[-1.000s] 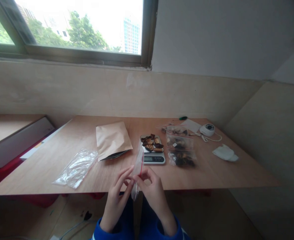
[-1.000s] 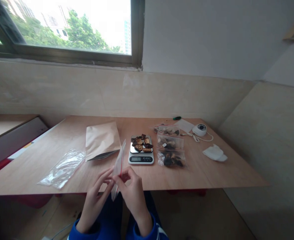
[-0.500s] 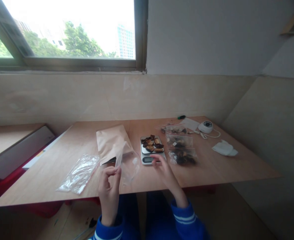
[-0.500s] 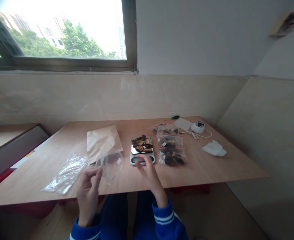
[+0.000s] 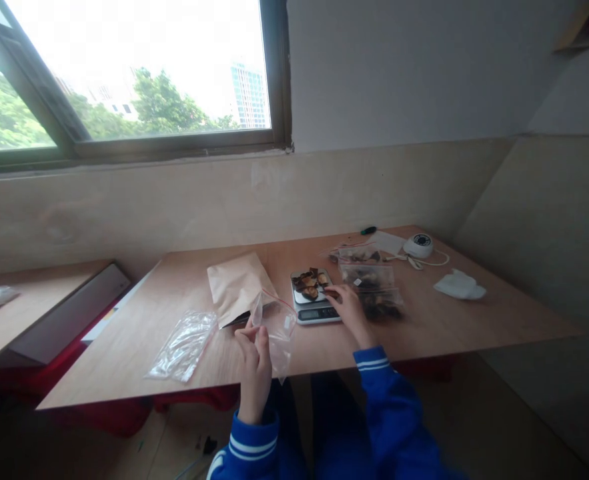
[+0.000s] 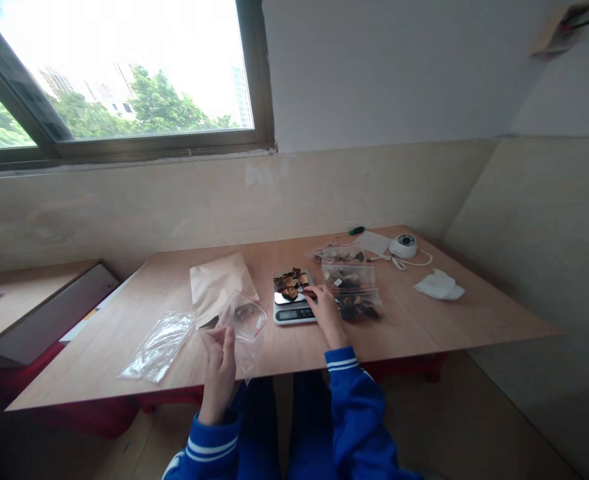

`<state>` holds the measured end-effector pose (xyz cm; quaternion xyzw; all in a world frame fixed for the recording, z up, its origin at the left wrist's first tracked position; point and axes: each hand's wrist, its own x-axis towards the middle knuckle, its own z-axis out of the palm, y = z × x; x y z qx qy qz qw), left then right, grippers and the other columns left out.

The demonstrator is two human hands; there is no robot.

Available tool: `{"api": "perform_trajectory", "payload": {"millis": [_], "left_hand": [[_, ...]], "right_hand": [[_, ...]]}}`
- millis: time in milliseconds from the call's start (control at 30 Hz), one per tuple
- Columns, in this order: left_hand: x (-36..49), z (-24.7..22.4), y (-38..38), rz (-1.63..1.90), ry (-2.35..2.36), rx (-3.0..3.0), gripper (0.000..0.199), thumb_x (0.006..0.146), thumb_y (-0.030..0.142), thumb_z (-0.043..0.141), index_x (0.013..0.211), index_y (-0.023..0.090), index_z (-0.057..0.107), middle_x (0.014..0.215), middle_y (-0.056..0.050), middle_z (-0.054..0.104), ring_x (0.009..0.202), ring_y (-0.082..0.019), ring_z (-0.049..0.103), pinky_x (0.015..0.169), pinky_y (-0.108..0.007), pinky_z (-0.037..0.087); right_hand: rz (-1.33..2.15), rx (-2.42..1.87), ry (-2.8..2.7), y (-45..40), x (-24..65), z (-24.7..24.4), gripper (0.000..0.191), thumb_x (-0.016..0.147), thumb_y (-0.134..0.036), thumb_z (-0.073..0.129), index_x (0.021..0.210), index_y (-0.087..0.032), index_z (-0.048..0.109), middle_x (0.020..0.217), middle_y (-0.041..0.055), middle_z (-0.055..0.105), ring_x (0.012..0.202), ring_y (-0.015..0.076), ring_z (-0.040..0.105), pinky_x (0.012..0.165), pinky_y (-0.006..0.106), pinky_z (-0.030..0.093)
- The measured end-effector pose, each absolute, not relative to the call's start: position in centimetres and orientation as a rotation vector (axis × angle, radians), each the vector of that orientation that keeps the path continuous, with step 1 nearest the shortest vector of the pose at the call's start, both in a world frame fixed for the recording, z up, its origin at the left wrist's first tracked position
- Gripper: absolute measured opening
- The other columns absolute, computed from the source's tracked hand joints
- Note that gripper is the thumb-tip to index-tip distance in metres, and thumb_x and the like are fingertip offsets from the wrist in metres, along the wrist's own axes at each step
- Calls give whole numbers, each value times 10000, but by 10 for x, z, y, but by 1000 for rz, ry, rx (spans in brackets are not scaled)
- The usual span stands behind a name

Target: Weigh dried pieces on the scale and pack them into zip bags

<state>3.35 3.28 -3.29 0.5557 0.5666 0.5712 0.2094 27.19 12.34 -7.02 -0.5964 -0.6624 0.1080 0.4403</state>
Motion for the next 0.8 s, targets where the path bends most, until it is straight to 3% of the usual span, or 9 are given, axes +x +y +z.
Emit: {"api": "perform_trajectory", "payload": {"millis": [133, 200, 433, 600, 800], "left_hand": [[42, -41, 29, 1591, 1582, 1533, 192, 929, 417, 410, 912, 228, 437, 912, -71, 606, 925, -206, 637, 825, -363, 512], [45, -43, 29, 1602, 1586, 1530, 194, 928, 421, 411, 905, 230, 438, 878, -63, 592, 893, -204, 635, 812, -363, 513], [46, -47, 28, 1484, 1581, 1421, 232, 917, 457, 397, 915, 227, 429, 1026, -128, 584, 1103, -264, 584, 938, -455, 455], [44, -45, 26, 1492, 1507, 1359, 203, 926, 437, 387, 933, 235, 381, 1313, -205, 484, 1328, -256, 405, 1077, -499, 318], [40, -44, 25, 1500, 1497, 1315, 217, 928, 441, 385, 933, 225, 364, 1335, -212, 471, 1326, -255, 405, 1092, -514, 272]], "right_hand": [[277, -1466, -1549, 125, 270, -74, 212, 829, -194, 514, 964, -172, 677, 959, 109, 662, 885, 233, 630, 807, 361, 500], [253, -1478, -1545, 127, 268, -76, 214, 835, -204, 510, 965, -168, 676, 945, 109, 666, 877, 236, 630, 804, 363, 496], [106, -1546, -1618, 129, 262, -74, 219, 845, -231, 519, 987, -156, 669, 984, 127, 661, 964, 259, 579, 850, 377, 440], [62, -1658, -1680, 127, 250, -70, 221, 827, -182, 530, 988, -182, 681, 974, 101, 702, 945, 270, 565, 846, 394, 388], [102, -1564, -1540, 117, 244, -58, 223, 830, -235, 524, 964, -186, 695, 971, 98, 718, 899, 263, 590, 819, 398, 421]]}}
